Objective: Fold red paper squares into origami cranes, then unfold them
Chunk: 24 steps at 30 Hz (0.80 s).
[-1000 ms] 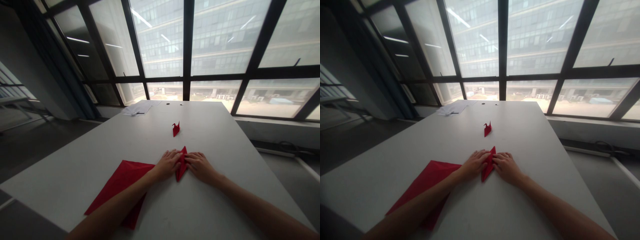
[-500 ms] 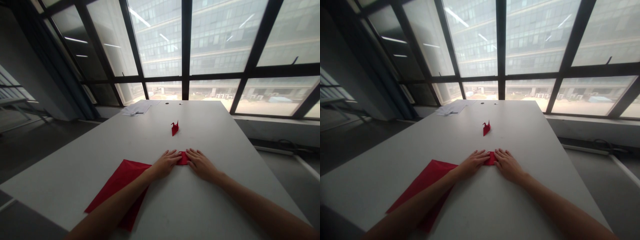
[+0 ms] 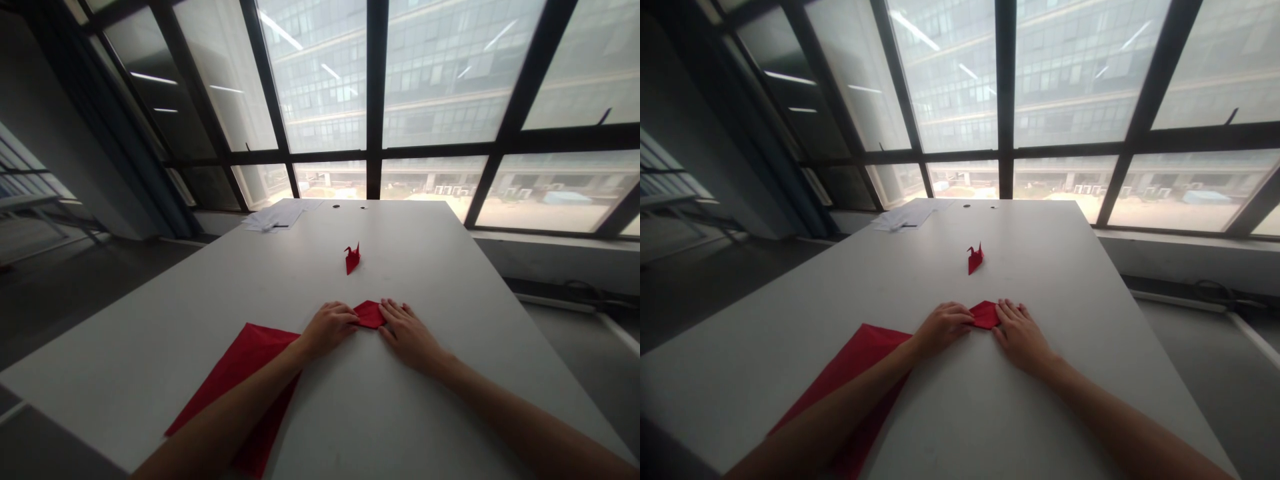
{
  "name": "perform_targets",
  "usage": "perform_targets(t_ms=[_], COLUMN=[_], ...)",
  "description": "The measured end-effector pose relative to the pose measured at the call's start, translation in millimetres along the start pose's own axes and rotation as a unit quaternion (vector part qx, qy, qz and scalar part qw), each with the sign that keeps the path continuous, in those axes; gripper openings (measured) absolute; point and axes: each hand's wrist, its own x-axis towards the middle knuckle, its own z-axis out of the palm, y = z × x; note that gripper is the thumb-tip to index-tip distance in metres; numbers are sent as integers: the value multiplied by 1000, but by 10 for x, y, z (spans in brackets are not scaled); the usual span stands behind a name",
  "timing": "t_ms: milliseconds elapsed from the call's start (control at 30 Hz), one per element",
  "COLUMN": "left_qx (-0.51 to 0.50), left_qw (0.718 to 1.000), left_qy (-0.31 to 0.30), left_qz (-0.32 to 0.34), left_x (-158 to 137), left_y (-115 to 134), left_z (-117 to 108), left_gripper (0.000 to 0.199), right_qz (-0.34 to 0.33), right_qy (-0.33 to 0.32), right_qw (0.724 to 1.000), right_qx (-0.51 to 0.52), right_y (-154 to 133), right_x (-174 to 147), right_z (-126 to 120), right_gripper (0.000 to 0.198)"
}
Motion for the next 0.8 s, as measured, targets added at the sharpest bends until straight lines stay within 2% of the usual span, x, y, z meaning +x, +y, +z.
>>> perform_targets(t_ms=[467,667,800], left_qx=[-15,-62,-67], left_qw=[999,997,997], left_qy=[31,33,33], left_qz=[-11,-14,-18], left_x=[19,26,26], left_y=[-39,-56,-48], left_z=[44,54,51], left_gripper=[15,12,10], right_qz=[-10,-65,-68], right_qy=[43,47,37], right_qw=[999,996,996], right_qx=[8,25,41], right_y=[-19,-70,-93], right_x=[-19,-26,-36], right_z=[-4,-57,-85], right_gripper=[51,48,43])
